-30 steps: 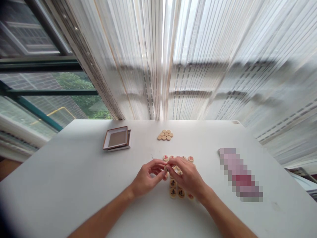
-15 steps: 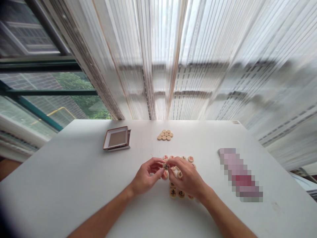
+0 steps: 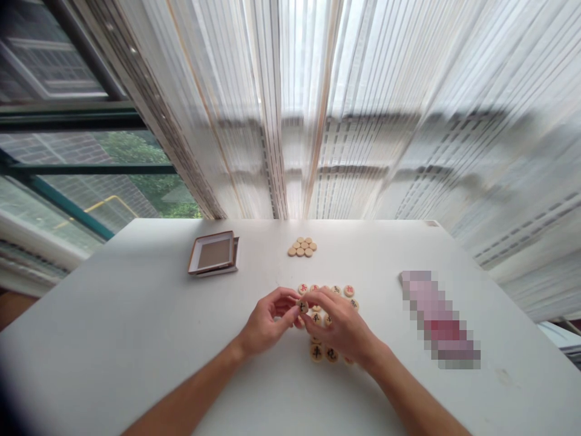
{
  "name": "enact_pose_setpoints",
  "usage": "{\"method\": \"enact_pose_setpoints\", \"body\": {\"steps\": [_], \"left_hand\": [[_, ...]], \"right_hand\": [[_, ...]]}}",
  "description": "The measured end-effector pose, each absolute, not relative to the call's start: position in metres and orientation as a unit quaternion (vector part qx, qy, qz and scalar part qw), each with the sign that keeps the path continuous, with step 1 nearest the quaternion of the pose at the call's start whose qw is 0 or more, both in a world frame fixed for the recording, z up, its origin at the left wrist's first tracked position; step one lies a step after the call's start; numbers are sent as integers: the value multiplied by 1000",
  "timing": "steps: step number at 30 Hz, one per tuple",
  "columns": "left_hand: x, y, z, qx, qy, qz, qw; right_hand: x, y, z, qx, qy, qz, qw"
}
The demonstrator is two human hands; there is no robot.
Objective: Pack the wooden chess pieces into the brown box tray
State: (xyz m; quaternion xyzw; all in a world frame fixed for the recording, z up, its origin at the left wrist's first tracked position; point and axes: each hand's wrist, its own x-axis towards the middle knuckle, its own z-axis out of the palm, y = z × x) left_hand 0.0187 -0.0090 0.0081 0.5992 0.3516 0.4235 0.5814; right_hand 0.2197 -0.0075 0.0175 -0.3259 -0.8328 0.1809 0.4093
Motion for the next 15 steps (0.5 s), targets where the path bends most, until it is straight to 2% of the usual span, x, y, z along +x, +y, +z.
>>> {"method": "enact_pose_setpoints", "body": {"steps": [7, 15], "left_hand": [[20, -9, 6, 618, 378, 425, 542], [20, -10, 7, 612, 372, 432, 548]], "right_hand": [[217, -10, 18, -333, -840, 176, 391], [218, -11, 19, -332, -841, 177, 389]]}}
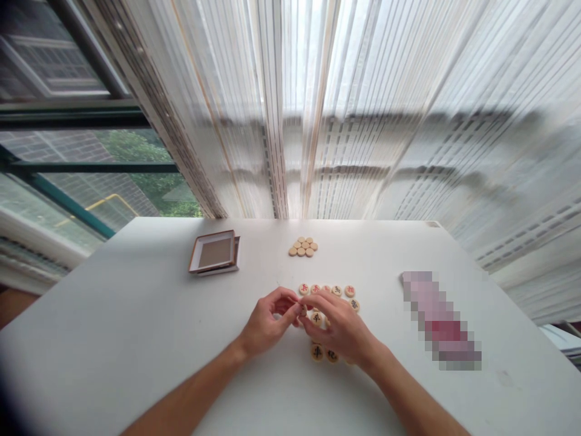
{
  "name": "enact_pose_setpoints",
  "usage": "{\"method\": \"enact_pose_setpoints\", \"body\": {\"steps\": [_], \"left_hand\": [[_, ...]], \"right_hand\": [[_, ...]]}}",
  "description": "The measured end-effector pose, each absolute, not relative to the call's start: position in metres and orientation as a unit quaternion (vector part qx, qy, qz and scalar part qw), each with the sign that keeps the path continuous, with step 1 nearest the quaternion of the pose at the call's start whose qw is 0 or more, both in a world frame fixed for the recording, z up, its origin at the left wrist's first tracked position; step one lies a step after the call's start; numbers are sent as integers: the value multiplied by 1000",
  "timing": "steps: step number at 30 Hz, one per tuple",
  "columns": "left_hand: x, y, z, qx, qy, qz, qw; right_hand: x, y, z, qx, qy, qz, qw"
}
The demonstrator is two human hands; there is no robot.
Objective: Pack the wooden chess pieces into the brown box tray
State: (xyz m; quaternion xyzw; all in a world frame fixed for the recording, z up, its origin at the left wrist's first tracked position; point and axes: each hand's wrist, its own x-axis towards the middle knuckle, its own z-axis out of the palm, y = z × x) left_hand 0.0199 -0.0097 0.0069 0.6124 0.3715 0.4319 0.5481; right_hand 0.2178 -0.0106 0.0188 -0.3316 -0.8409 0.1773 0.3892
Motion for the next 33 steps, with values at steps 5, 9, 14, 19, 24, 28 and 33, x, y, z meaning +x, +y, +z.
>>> {"method": "enact_pose_setpoints", "body": {"steps": [5, 9, 14, 19, 24, 28, 33], "left_hand": [[19, -9, 7, 610, 371, 432, 551], [19, -9, 9, 609, 376, 432, 549], [18, -10, 10, 612, 374, 427, 551], [18, -11, 11, 620, 361, 424, 553], [18, -12, 8, 628, 347, 422, 554], [19, -12, 6, 630, 346, 424, 551], [19, -13, 9, 632, 348, 421, 550]], "right_hand": [[219, -10, 17, -336, -839, 174, 391], [220, -9, 16, -332, -839, 175, 394], [221, -8, 16, -337, -838, 173, 393], [221, -9, 17, -338, -837, 164, 399], [221, -9, 19, -342, -834, 164, 401], [221, -10, 20, -349, -829, 182, 397], [222, -11, 22, -345, -829, 193, 396]]}}
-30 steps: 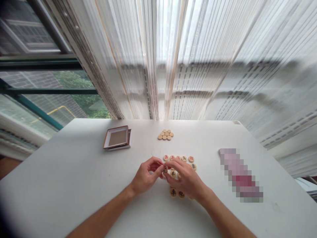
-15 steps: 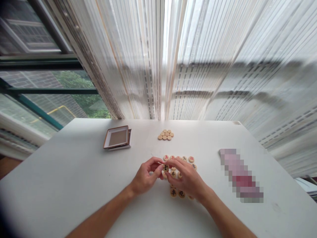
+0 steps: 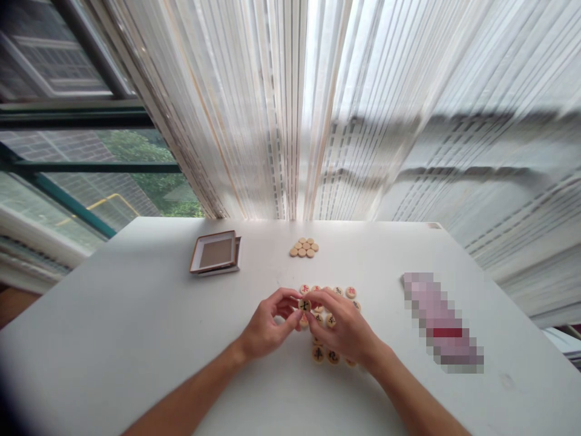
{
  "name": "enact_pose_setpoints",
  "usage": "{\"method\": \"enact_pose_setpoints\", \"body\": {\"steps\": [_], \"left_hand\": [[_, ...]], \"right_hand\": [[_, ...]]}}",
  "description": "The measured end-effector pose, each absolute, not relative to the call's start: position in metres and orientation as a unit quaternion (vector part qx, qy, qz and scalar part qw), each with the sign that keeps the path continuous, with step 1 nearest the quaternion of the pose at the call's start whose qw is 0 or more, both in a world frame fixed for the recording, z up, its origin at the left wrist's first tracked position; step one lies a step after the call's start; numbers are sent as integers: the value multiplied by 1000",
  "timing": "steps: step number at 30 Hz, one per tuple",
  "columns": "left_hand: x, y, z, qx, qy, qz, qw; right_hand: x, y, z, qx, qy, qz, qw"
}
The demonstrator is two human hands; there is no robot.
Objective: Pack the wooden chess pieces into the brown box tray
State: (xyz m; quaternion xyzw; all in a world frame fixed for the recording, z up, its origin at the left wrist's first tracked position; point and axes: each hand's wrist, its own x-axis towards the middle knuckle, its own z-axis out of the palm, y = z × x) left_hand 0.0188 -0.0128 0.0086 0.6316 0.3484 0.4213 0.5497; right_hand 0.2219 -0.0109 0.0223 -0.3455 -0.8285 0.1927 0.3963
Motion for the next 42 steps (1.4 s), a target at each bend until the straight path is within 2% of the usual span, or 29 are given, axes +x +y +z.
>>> {"method": "enact_pose_setpoints", "body": {"steps": [21, 42], "left_hand": [[19, -14, 8, 682, 351, 412, 491], [18, -13, 10, 633, 349, 421, 548]], "right_hand": [[220, -9, 23, -373, -814, 177, 408], [220, -12, 29, -350, -829, 195, 390]]}}
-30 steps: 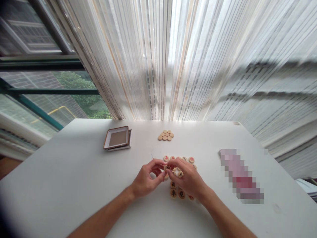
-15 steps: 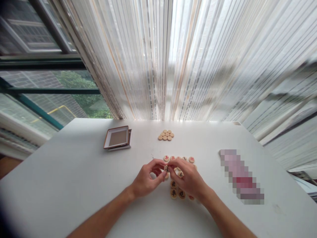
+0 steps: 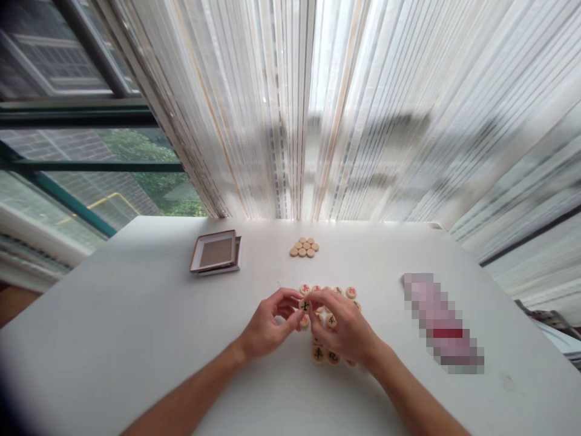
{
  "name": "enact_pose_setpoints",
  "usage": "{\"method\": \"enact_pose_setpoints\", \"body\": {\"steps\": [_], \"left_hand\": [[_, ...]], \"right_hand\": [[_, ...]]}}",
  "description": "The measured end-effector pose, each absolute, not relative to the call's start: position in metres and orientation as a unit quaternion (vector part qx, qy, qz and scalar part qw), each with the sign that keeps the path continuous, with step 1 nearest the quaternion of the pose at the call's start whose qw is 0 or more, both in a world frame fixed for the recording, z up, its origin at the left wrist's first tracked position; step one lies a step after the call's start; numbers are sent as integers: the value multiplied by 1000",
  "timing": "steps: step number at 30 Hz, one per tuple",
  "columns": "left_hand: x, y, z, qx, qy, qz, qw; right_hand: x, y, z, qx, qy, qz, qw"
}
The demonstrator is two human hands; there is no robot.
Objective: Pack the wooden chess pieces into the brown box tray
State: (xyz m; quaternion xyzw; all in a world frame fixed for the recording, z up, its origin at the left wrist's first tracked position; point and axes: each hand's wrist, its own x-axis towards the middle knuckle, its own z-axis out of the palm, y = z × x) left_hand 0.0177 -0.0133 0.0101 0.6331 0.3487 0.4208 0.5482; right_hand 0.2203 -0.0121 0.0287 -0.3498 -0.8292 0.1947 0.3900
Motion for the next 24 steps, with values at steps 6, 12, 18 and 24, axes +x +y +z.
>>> {"method": "enact_pose_setpoints", "body": {"steps": [6, 12, 18, 24], "left_hand": [[18, -12, 9, 628, 350, 421, 553], [19, -10, 5, 617, 367, 420, 555], [18, -10, 7, 604, 370, 420, 568], [18, -10, 10, 606, 368, 424, 563]], "right_hand": [[220, -11, 23, -351, -829, 173, 399], [220, -10, 15, -332, -836, 174, 401], [220, -11, 12, -339, -835, 176, 396], [220, -11, 16, -337, -837, 173, 394]]}}
